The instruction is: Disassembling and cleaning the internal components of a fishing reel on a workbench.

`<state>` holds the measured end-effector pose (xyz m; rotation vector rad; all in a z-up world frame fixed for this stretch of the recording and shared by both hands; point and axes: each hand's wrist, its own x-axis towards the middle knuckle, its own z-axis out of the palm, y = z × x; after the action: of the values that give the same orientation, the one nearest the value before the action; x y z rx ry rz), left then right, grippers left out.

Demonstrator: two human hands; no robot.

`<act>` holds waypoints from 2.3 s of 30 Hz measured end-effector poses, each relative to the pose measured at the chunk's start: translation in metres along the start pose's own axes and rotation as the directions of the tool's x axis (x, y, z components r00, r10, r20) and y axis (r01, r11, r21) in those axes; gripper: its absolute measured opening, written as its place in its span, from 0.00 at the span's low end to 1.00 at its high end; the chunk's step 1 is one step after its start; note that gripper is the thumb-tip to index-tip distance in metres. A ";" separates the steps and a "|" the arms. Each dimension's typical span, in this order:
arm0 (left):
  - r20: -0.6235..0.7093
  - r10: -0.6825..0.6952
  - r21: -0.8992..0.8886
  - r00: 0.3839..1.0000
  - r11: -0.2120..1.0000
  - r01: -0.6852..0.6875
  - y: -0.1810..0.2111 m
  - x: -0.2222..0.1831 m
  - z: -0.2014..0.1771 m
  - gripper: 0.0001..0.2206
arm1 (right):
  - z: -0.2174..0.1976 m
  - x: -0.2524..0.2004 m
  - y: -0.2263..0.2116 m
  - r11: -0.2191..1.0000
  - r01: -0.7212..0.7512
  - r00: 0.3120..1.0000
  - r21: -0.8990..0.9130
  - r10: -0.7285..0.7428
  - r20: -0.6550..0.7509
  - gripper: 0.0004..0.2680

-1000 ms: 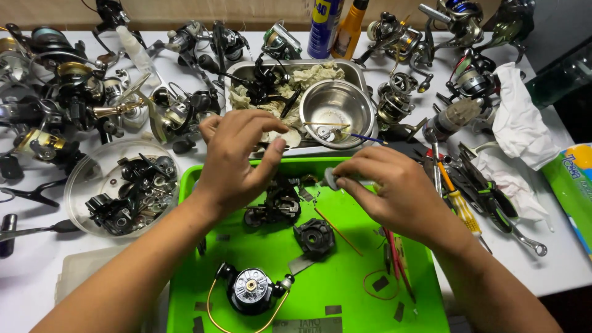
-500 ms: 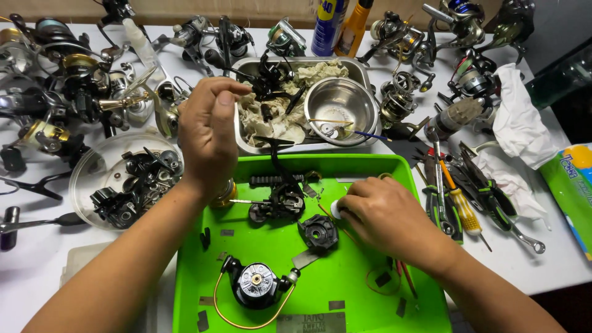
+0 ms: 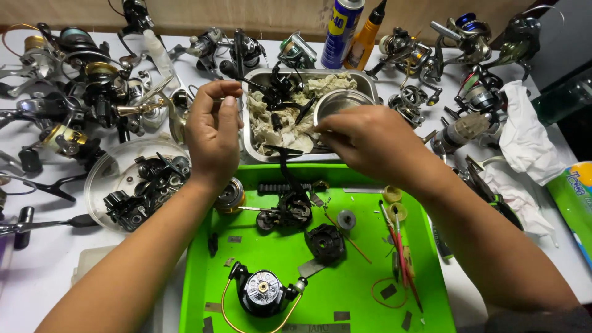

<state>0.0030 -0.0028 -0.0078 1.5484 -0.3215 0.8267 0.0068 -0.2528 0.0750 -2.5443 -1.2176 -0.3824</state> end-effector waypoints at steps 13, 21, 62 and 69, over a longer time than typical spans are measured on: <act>0.030 0.058 0.040 0.998 0.997 -0.060 0.010 -0.006 0.000 0.10 | 0.133 0.099 0.026 0.983 0.177 0.973 0.040 -0.181 0.144 0.04; 0.079 0.105 0.080 0.991 0.991 -0.112 0.014 -0.007 0.002 0.09 | 0.135 0.099 0.034 0.977 0.123 0.986 0.172 -0.139 0.089 0.04; 0.137 0.007 0.356 0.990 0.933 -0.056 -0.015 -0.014 0.007 0.08 | 0.075 0.066 0.007 0.763 -0.161 0.961 0.627 0.267 -0.078 0.05; 0.265 0.166 0.308 0.950 0.919 -0.247 0.021 -0.011 0.008 0.13 | 0.097 0.074 0.035 0.916 -0.073 0.995 0.395 0.093 -0.033 0.08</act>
<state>-0.0157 -0.0168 0.0012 1.9672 -0.5466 0.8990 0.0897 -0.1847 0.0069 -2.2150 -1.0404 -0.1608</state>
